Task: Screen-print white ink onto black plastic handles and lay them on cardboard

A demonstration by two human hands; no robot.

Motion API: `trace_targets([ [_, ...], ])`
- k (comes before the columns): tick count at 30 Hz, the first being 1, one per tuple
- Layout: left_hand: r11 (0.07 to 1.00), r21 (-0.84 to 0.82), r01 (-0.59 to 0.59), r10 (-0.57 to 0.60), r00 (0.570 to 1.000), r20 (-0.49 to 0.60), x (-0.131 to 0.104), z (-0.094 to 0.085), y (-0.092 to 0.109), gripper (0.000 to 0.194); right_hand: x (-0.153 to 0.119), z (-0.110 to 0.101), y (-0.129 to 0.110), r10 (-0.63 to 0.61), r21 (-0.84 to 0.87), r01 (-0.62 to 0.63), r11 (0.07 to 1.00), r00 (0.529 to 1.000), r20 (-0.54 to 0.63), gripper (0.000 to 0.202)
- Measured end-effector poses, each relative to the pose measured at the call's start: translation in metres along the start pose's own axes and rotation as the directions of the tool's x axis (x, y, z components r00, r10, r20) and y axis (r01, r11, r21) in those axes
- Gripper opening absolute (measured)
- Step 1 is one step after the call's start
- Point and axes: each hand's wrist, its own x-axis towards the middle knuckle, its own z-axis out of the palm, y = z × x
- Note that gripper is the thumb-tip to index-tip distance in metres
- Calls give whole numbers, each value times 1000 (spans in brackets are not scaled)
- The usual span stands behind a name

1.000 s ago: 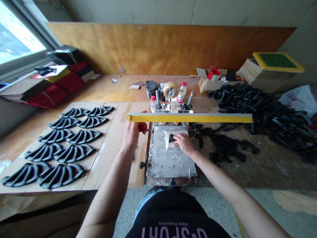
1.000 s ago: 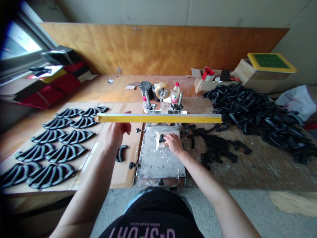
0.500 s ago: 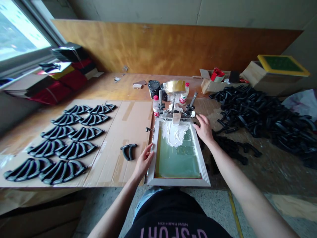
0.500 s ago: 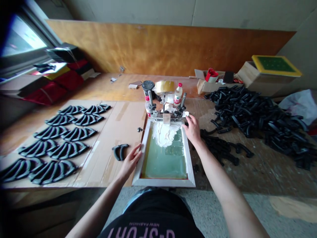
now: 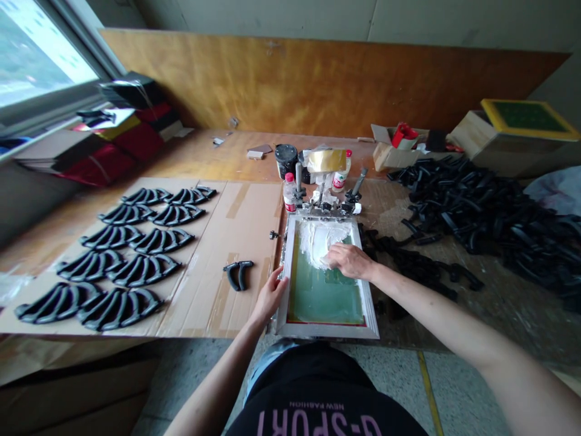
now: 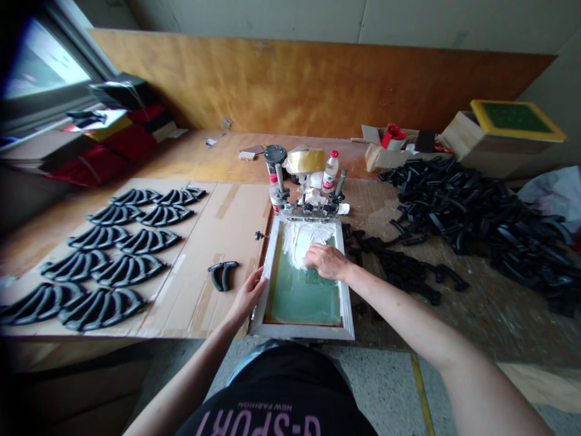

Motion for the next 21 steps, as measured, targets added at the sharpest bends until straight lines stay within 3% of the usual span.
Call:
trace_targets([
  [2,1000,-4,-6,6,1000,-1,0,0,3,67,1,-4,1,1,41,-1,999,1000,-8,19],
  [5,999,-39,-4,4,1000,9,-3,0,10,69,7,3,-1,108,33,-104,994,983,-148,20],
  [7,997,-80,16,-14,1000,22,-6,-1,17,71,4,13,-6,106,14,-106,994,967,-231,24],
  [11,990,-131,51,-49,998,25,-13,-2,30,74,-6,16,-14,25,48,-15,999,976,-217,21],
  [14,991,-125,56,-53,998,28,-18,-6,44,73,11,0,-5,139,85,-124,989,968,-209,16],
  [18,985,-174,16,-10,999,39,-26,-16,72,67,50,-29,30,400,137,-376,916,874,-277,56],
  [21,976,-208,-69,67,998,-15,-27,-22,99,53,43,-44,68,543,195,-507,839,767,-342,51],
])
